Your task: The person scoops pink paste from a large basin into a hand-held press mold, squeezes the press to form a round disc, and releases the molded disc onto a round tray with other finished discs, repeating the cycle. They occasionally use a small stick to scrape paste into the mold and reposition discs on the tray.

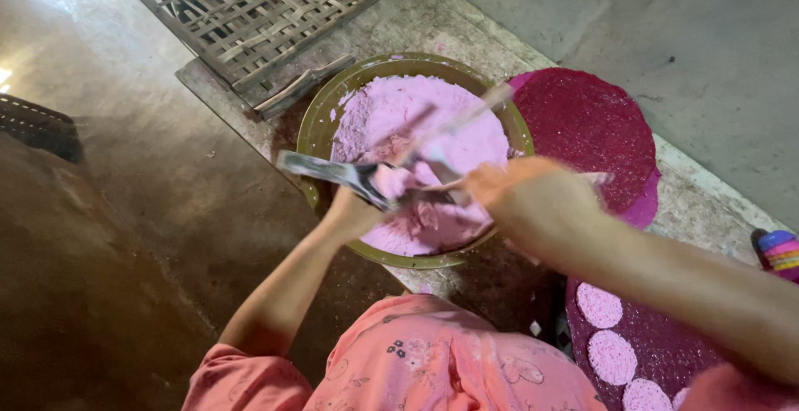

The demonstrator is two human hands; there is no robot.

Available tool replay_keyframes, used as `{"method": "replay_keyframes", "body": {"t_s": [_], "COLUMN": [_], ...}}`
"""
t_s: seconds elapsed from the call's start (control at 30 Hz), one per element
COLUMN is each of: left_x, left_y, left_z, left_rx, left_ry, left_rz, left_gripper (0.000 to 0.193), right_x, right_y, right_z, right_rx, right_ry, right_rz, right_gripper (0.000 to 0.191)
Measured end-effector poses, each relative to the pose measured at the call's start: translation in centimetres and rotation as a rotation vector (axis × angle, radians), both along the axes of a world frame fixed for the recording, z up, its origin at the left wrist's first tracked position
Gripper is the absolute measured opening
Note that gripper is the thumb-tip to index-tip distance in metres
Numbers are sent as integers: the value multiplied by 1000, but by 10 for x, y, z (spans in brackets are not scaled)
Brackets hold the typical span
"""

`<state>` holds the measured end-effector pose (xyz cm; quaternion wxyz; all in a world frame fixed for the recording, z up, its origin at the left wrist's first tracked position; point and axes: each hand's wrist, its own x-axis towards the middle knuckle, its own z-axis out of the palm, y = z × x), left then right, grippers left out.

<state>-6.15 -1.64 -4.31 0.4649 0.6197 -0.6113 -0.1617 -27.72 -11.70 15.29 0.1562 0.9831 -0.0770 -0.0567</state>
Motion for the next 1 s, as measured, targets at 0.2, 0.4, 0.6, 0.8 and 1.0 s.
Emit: {"method": "replay_keyframes", "body": {"t_s": [0.2,0.4,0.6,0.8,1.0], "left_x": [5,-22,-12,10,-11], "left_y": [9,-7,4,7,-1], "left_z": [11,1,5,14,3], "left_rx": [33,-134,206,-142,-161], "left_ry": [133,625,38,-434,-191], "left_rz": [57,-307,47,89,96], "left_gripper": [34,29,12,43,35], "right_x": [-12,19,22,12,20], "right_y": [-19,3,22,23,20], "right_z": [33,-11,12,29,-61], "right_rx": [215,-103,-15,-109,-98], "right_ry": [-84,4,18,2,10], "right_rz": [-91,94,52,33,97], "right_gripper": [28,8,11,16,14]}}
